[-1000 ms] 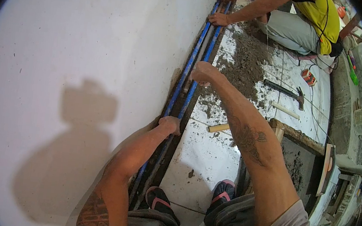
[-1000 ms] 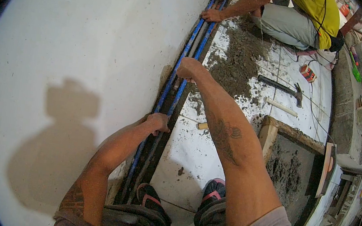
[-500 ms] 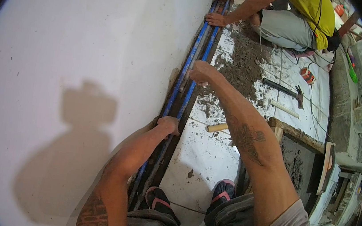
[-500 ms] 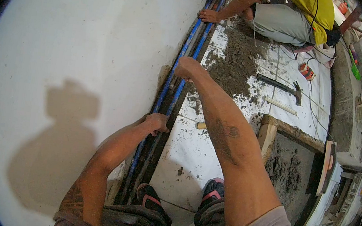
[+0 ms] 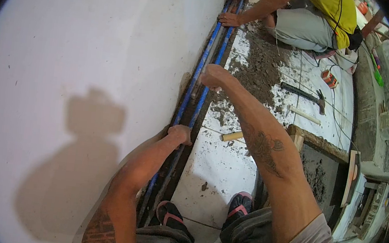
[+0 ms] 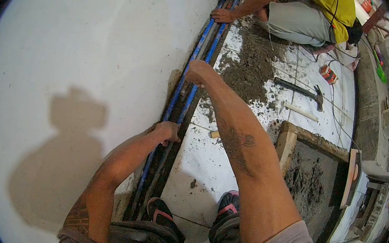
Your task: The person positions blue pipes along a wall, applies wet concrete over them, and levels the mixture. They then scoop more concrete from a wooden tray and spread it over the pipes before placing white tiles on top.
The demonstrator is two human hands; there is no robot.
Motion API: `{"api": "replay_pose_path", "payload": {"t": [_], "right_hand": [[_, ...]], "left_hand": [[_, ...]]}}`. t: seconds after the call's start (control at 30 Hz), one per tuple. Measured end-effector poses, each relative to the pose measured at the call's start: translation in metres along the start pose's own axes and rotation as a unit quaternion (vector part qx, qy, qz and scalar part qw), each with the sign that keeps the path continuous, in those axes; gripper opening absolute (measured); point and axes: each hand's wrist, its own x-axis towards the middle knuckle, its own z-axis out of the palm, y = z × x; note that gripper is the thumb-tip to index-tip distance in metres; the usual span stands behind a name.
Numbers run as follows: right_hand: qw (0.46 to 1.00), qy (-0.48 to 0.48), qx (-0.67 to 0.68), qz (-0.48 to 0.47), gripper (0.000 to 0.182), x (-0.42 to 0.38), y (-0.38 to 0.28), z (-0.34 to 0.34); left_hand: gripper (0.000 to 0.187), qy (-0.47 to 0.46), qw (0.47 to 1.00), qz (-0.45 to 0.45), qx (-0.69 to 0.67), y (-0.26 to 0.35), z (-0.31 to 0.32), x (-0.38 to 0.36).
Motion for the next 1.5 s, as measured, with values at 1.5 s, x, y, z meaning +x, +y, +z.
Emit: {"api": "replay_pose_path", "payload": {"t": [1.5], "right_hand": [[0.999,-0.005,0.016,0.027,0.04,-0.004,-0.003,0.0]], "left_hand": [[0.041,-0.011,0.999,-0.037,0.0,0.004,-0.004,-0.004]]}}
